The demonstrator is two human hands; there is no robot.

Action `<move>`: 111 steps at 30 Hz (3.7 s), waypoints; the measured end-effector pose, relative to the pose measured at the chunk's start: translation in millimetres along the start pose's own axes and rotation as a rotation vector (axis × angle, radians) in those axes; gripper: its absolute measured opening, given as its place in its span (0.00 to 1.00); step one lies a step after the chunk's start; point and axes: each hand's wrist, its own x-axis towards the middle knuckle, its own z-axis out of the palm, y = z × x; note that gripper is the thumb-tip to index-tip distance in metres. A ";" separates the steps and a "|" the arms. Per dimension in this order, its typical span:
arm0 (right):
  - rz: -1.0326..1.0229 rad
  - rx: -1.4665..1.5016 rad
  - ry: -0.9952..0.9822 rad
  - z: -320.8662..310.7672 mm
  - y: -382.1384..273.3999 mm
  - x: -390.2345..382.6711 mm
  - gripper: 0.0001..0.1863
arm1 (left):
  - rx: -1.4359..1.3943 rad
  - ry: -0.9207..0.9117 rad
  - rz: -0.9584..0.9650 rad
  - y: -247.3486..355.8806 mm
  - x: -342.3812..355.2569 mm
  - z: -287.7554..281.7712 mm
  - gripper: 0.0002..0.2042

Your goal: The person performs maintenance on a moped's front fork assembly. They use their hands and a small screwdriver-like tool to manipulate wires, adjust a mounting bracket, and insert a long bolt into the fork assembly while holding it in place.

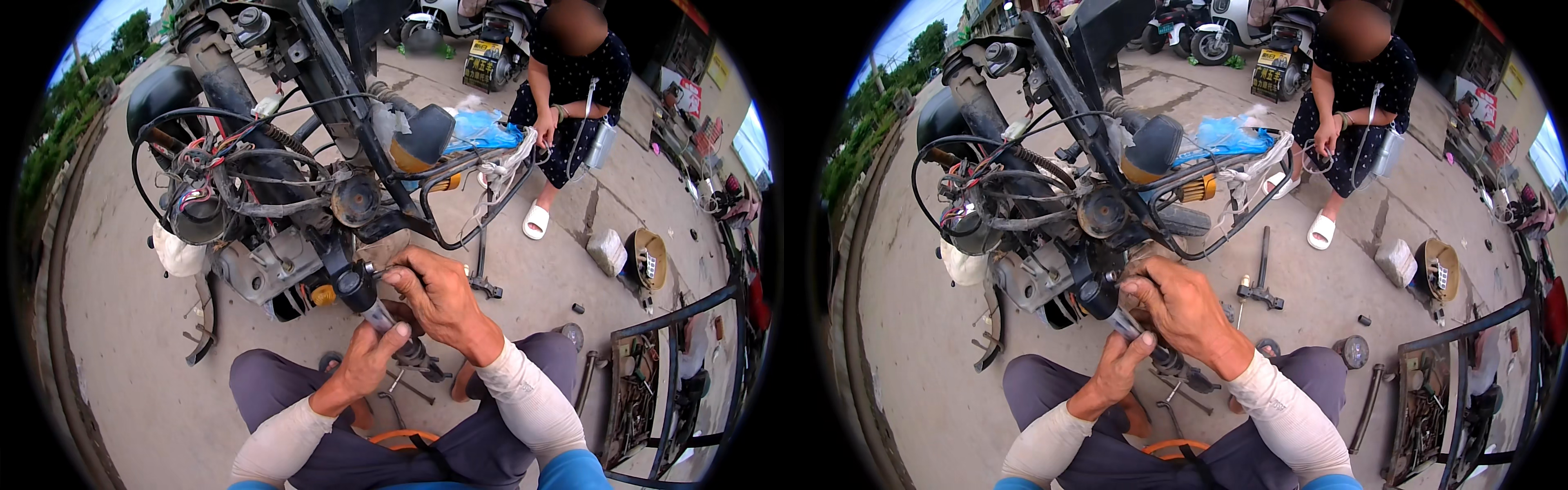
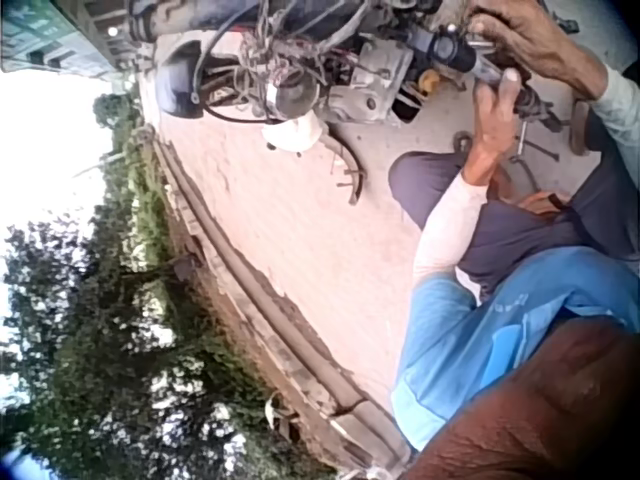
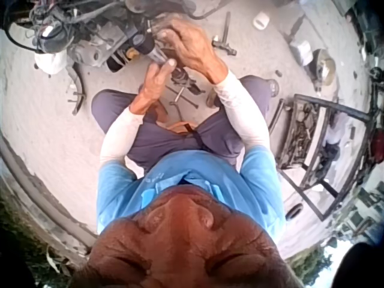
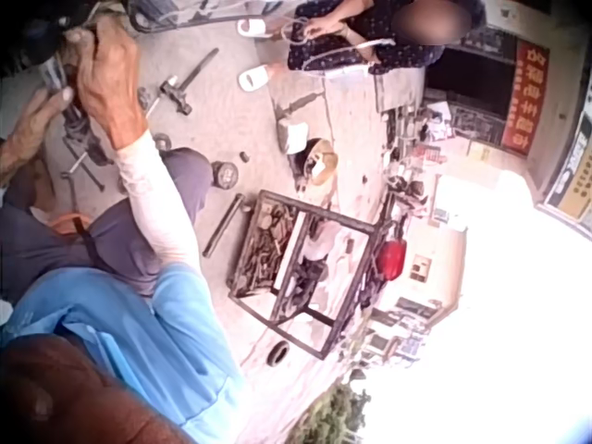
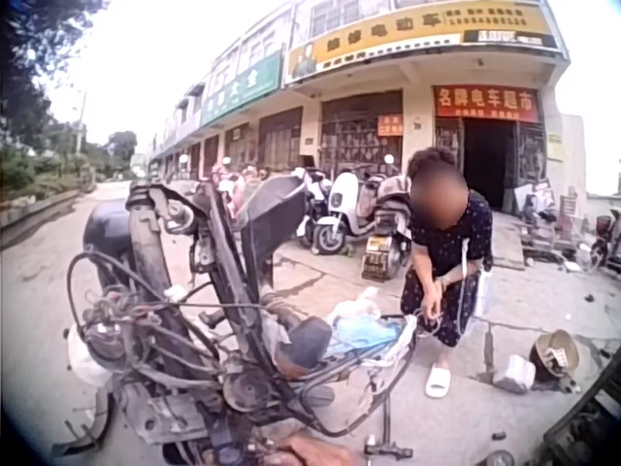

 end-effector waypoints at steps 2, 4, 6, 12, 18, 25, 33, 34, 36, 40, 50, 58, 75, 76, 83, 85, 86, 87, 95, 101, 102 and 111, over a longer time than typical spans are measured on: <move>-0.043 -0.015 0.009 0.2 4.3 0.2 0.06 | 0.040 -0.003 -0.024 -2.6 -1.3 -2.1 0.22; -0.100 -0.001 0.050 4.3 7.6 -0.4 0.06 | 0.066 -0.001 -0.036 -5.0 -1.7 -3.5 0.23; -0.121 0.009 0.066 5.7 6.1 2.0 0.08 | 0.077 0.002 -0.030 -6.2 -1.4 -4.0 0.24; -0.140 -0.023 0.031 -1.4 1.9 2.5 0.12 | 0.036 -0.007 -0.037 0.1 -1.4 -1.7 0.21; -0.164 -0.015 0.043 -0.4 3.2 2.1 0.12 | 0.017 -0.017 -0.041 0.7 -0.9 -2.0 0.22; -0.140 -0.099 0.024 -0.6 2.1 3.4 0.09 | 0.027 -0.036 -0.062 3.8 -0.7 -3.2 0.22; -0.089 -0.050 0.013 -0.1 5.5 4.3 0.05 | 0.003 -0.036 -0.054 3.1 -0.4 -2.1 0.22; -0.086 -0.065 -0.005 -1.0 4.9 3.8 0.05 | 0.012 -0.033 -0.049 2.6 -0.6 -2.6 0.22; -0.099 -0.050 0.011 -0.1 5.7 4.2 0.06 | 0.031 -0.030 -0.040 0.7 -0.7 -3.3 0.22; -0.084 0.031 0.034 2.1 5.3 4.3 0.07 | 0.022 -0.037 -0.045 2.8 -0.9 -2.8 0.22; -0.098 0.084 0.061 1.9 5.9 3.8 0.07 | 0.020 -0.020 -0.013 2.5 0.8 -0.3 0.23; -0.103 -0.059 0.034 3.5 4.5 4.9 0.09 | 0.042 -0.025 -0.027 1.9 -1.6 -3.2 0.23; -0.046 0.015 -0.052 -1.5 1.0 2.3 0.13 | 0.062 0.058 0.019 -9.2 -1.2 -2.7 0.20; 0.001 0.026 -0.085 -4.5 1.8 3.1 0.13 | 0.067 0.043 -0.002 -11.8 -3.5 -4.7 0.20; -0.060 -0.043 -0.096 -4.5 5.1 5.3 0.15 | 0.027 0.042 0.038 -10.4 1.1 -3.1 0.18; -0.068 -0.039 -0.097 -3.6 6.9 6.7 0.16 | 0.027 0.049 0.029 -11.7 0.3 -3.5 0.18; -0.081 -0.038 -0.088 -1.9 8.4 6.7 0.17 | 0.032 0.046 0.018 -13.7 -0.7 -5.3 0.19; -0.094 -0.036 -0.081 -1.4 9.6 6.7 0.17 | 0.038 0.044 0.007 -15.1 -1.5 -7.1 0.19; -0.114 0.009 -0.048 0.6 11.5 7.0 0.10 | 0.079 -0.023 -0.023 -10.4 -1.8 -9.3 0.27; -0.158 -0.075 -0.029 3.2 12.9 5.4 0.07 | 0.073 -0.033 -0.030 -6.6 -1.7 -9.1 0.27; -0.171 -0.077 -0.025 4.0 13.8 5.8 0.06 | 0.060 -0.031 -0.021 -6.4 -1.8 -8.7 0.27; -0.101 -0.057 -0.066 -3.0 11.3 8.4 0.10 | 0.073 0.029 -0.035 -12.5 -0.3 -8.4 0.21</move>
